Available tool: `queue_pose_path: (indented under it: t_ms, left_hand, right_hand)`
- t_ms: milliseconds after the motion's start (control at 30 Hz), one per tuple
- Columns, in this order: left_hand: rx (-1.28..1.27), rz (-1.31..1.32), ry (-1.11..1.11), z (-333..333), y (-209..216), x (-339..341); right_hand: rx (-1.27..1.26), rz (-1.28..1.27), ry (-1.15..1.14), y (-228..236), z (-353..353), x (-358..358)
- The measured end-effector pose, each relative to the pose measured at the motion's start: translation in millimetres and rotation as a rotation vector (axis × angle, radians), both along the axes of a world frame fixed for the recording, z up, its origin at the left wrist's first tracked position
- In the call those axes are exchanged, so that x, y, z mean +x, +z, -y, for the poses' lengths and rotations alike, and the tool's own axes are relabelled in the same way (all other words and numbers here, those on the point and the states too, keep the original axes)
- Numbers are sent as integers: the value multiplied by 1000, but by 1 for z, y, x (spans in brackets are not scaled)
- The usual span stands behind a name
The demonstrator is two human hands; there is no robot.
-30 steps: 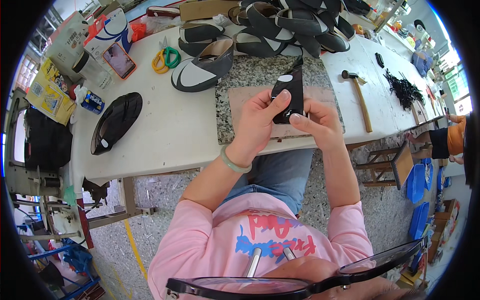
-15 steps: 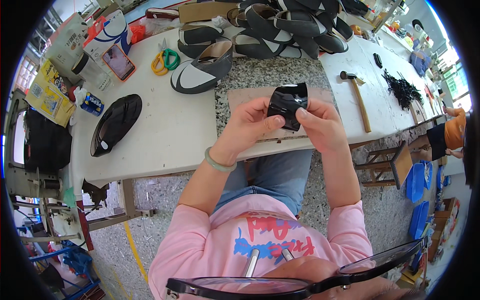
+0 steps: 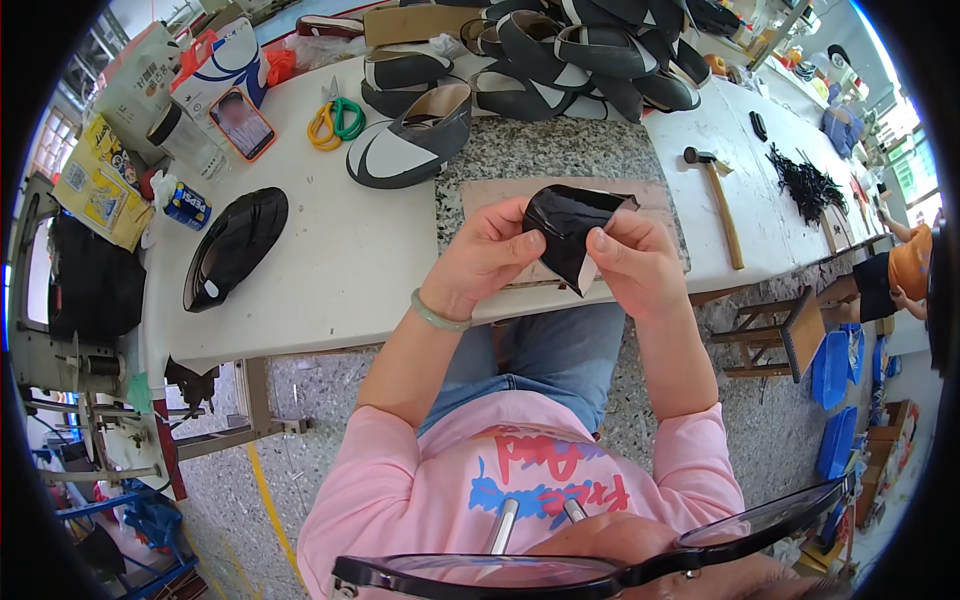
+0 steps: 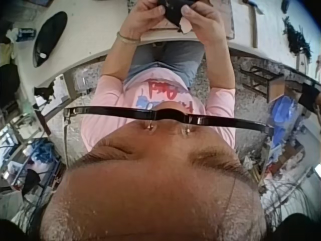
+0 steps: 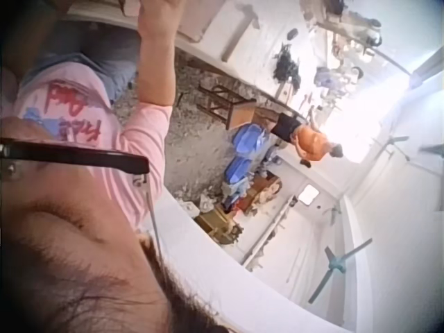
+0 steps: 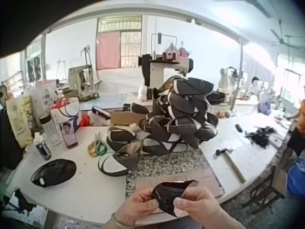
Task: Applying adhesive to shoe components and hammering them together at a workshop table.
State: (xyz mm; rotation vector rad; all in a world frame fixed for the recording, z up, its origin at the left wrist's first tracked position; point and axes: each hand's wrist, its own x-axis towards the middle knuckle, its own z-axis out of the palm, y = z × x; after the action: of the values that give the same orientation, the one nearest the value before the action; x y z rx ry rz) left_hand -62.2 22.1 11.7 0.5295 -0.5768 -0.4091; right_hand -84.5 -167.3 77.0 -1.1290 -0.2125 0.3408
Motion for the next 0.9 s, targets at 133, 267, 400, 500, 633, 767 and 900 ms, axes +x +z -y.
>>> queue_pose_path:
  t_ms: [133,267,400,500,633,767,900]
  left_hand:
    - [0,18,-34,-2,-4,3]
    - [-6,54,-45,-1,-1,4]
    - [-3,97,-34,-1,1,10]
    - [-33,91,-55,-1,-2,15]
    - [-61,104,-40,6,-8,19]
    - [123,22,166,10,2,21]
    - [496,25,588,14,4,38]
  right_hand:
    - [21,0,-2,-3,-5,-1]
    - [51,23,-33,-4,-11,-7]
    - [-21,54,-57,0,-11,-5]
    - [-156,67,-22,3,-4,-2]
    - [-385,254,-168,11,-18,-8]
    - [-783,824,-512,4,-27,-1]
    - [-825,753,-599,-27,-23,45]
